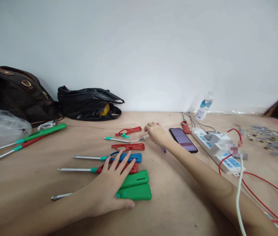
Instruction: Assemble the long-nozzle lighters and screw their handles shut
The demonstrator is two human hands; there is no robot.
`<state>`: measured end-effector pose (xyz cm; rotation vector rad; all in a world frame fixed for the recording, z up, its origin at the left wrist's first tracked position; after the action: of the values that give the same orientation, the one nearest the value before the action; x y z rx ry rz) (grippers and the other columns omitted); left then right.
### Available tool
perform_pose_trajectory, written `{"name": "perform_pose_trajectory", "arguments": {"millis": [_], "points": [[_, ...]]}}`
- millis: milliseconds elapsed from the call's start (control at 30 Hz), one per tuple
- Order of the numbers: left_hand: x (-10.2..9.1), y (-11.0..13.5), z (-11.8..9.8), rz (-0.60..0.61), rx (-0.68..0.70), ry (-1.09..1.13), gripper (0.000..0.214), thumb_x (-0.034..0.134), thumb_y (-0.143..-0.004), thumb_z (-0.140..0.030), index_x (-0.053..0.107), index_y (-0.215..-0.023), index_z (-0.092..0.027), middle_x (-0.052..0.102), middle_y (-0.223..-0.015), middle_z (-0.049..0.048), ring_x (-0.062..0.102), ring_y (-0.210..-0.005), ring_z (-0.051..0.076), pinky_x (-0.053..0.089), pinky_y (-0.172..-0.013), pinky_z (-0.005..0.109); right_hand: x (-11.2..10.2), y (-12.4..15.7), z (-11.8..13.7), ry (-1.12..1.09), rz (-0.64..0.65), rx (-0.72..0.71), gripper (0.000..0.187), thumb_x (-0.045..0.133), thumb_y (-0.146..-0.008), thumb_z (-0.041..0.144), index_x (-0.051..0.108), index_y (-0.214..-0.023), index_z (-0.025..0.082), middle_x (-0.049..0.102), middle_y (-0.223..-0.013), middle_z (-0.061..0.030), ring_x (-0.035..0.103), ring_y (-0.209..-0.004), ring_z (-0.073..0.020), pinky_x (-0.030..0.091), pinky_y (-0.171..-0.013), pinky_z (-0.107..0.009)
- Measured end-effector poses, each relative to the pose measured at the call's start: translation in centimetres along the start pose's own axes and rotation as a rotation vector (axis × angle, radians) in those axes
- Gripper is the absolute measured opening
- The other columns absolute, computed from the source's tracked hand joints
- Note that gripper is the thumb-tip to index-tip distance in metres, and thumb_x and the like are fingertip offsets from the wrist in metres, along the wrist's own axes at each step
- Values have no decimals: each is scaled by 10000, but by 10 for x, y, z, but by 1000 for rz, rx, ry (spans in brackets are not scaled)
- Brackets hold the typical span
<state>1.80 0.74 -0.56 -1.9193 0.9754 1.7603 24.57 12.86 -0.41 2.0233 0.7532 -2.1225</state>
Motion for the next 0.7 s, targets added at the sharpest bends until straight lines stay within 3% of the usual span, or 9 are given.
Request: {"name": "perform_pose_trajectory", "arguments": {"millis": [100,167,300,367,533,700], "points": [[-5,-3,6,-23,19,-14,1101,375,-680,-893,210,-1507,-186,101,-1564,177,71,-1402,489,124,-1049,710,8,-1,-10,55,113,-20,224,530,-876,102,657,-1047,172,639,-1115,-115,548,-1033,-227,329,-831,-313],[-16,-10,20,-95,42,-51,958,391,-769,-817,245,-1499,-213,217,-1550,150,208,-1388,447,206,-1064,650,13,0,-11,46,145,-26,200,530,-894,145,669,-1033,184,645,-1093,-105,552,-1020,-225,329,-826,-310],[-46,-36,70,-305,30,-151,395,426,-959,-360,565,-1279,-174,564,-1321,117,499,-1221,296,378,-1014,435,19,1,-11,33,126,-20,172,528,-898,157,678,-979,169,656,-1045,-99,550,-996,-229,316,-819,-311],[-55,-50,93,-319,53,-165,343,379,-938,-167,641,-1160,-182,638,-1198,94,576,-1115,252,425,-948,371,20,1,-10,34,117,-23,166,526,-900,155,677,-969,165,657,-1027,-99,549,-987,-227,310,-809,-310],[-48,-70,118,-295,208,-198,326,418,-906,-134,671,-1095,-216,635,-1202,69,577,-1103,238,428,-924,339,22,1,-9,36,108,-28,155,522,-903,152,665,-963,151,651,-1015,-107,544,-986,-220,304,-810,-311],[-40,-73,120,-298,200,-169,270,444,-904,-144,670,-1046,-183,648,-1170,83,595,-1064,240,427,-922,341,17,1,-6,-6,42,-34,142,517,-913,159,651,-958,151,648,-1028,-105,543,-987,-219,315,-829,-313]]}}
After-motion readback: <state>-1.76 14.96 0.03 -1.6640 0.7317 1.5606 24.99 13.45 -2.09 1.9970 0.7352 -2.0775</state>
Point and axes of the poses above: each hand's wrist, its own y-axis away from the middle knuckle, its own x-axis out of the palm, z = x × y, the point moved 1 cm from there along -y, towards the middle knuckle
